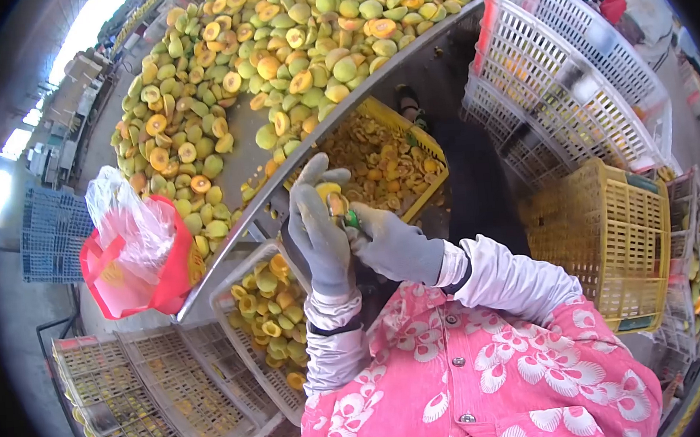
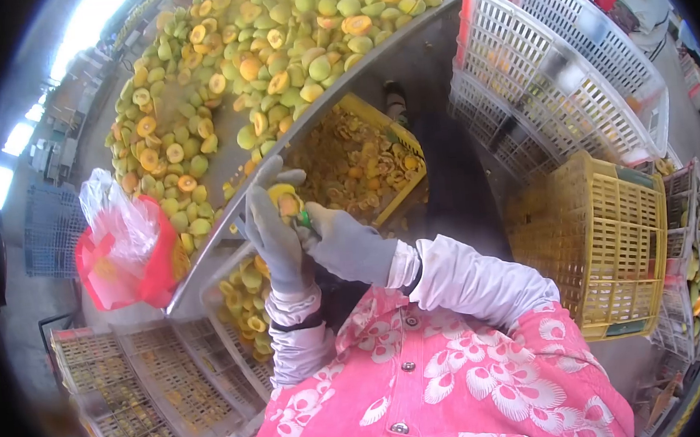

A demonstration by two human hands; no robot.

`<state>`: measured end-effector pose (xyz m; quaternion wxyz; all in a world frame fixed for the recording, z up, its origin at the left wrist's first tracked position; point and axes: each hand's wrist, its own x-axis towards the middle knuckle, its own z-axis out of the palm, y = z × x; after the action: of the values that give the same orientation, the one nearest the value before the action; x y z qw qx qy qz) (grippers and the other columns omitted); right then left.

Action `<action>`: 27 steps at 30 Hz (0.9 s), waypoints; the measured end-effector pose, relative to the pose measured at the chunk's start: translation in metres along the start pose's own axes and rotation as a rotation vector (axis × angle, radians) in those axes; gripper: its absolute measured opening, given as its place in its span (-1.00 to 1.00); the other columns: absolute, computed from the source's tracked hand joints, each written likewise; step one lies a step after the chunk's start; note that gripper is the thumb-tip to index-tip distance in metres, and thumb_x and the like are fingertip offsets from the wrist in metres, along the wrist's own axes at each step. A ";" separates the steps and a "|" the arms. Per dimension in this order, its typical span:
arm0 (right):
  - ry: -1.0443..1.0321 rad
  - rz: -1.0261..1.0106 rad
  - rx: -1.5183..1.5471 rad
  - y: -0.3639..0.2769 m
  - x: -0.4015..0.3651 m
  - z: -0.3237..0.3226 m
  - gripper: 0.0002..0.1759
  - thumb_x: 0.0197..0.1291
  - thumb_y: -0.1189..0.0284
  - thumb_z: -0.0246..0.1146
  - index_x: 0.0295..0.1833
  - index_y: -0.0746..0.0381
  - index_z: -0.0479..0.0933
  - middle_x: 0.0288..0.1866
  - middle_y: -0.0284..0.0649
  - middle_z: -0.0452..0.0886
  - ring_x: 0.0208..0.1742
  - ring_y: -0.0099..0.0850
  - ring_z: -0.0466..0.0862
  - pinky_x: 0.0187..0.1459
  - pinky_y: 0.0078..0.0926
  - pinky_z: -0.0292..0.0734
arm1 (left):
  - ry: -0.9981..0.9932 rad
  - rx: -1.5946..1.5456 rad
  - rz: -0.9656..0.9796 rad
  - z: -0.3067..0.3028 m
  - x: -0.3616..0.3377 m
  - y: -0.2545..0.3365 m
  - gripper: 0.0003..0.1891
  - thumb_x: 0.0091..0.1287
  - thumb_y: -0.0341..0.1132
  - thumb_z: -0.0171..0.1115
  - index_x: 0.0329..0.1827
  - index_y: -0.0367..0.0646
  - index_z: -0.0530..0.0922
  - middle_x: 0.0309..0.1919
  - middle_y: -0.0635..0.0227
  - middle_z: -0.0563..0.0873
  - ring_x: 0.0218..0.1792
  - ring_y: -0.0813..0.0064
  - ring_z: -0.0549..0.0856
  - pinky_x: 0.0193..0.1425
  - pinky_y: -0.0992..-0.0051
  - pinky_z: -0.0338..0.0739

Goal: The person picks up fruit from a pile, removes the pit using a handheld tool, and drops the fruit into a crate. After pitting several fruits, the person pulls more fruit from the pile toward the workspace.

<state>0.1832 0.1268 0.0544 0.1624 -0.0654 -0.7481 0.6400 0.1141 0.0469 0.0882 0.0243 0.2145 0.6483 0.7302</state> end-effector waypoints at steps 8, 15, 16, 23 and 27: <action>-0.278 0.307 0.013 -0.005 0.002 -0.014 -0.69 0.47 0.15 0.10 -0.05 0.19 0.47 -0.49 -0.22 0.61 -0.60 -0.37 0.56 -0.48 -0.36 0.52 | -0.061 0.149 -0.026 -0.005 -0.007 0.000 -0.49 0.62 -0.07 -0.16 0.16 -0.38 0.58 -0.10 0.16 0.72 -0.07 0.44 0.65 0.13 0.47 0.50; -0.510 0.724 0.813 -0.027 0.002 -0.036 -0.53 0.49 -0.01 0.05 -0.31 0.16 0.41 -0.66 -0.40 0.35 -0.73 -0.55 0.35 -0.71 -0.51 0.31 | -0.179 -0.076 -0.110 0.003 0.006 0.006 -0.48 0.60 -0.04 -0.15 0.18 -0.37 0.54 -0.07 0.11 0.72 -0.01 0.36 0.67 0.19 0.40 0.49; -0.508 0.711 0.882 -0.025 0.003 -0.040 -0.51 0.48 -0.04 0.06 -0.31 0.16 0.40 -0.65 -0.42 0.33 -0.73 -0.57 0.31 -0.72 -0.53 0.27 | -0.220 -0.154 -0.160 0.004 0.008 0.003 -0.48 0.60 -0.04 -0.15 0.20 -0.36 0.52 -0.06 0.11 0.72 0.00 0.35 0.67 0.20 0.40 0.48; -0.705 0.800 0.753 -0.025 0.000 -0.058 -0.51 0.47 -0.11 0.06 -0.33 0.07 0.36 -0.61 -0.55 0.18 -0.70 -0.70 0.15 -0.70 -0.66 0.11 | -0.354 0.104 -0.440 -0.006 0.014 0.012 -0.43 0.61 0.04 -0.16 -0.01 -0.36 0.61 -0.31 0.12 0.73 -0.31 0.43 0.69 -0.20 0.47 0.60; -0.874 0.814 1.010 -0.022 -0.003 -0.064 -0.54 0.50 -0.11 0.00 -0.33 0.00 0.33 -0.61 -0.61 0.11 -0.69 -0.77 0.08 -0.70 -0.75 -0.03 | -0.352 -0.106 -0.341 -0.003 0.007 0.011 -0.42 0.59 0.07 -0.07 -0.18 -0.32 0.69 -0.48 0.24 0.72 -0.42 0.50 0.67 -0.25 0.52 0.56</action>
<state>0.2090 0.1822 0.0838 -0.3845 0.0050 -0.2796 0.8797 0.1092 0.0446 0.1010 0.2711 0.2241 0.6217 0.6998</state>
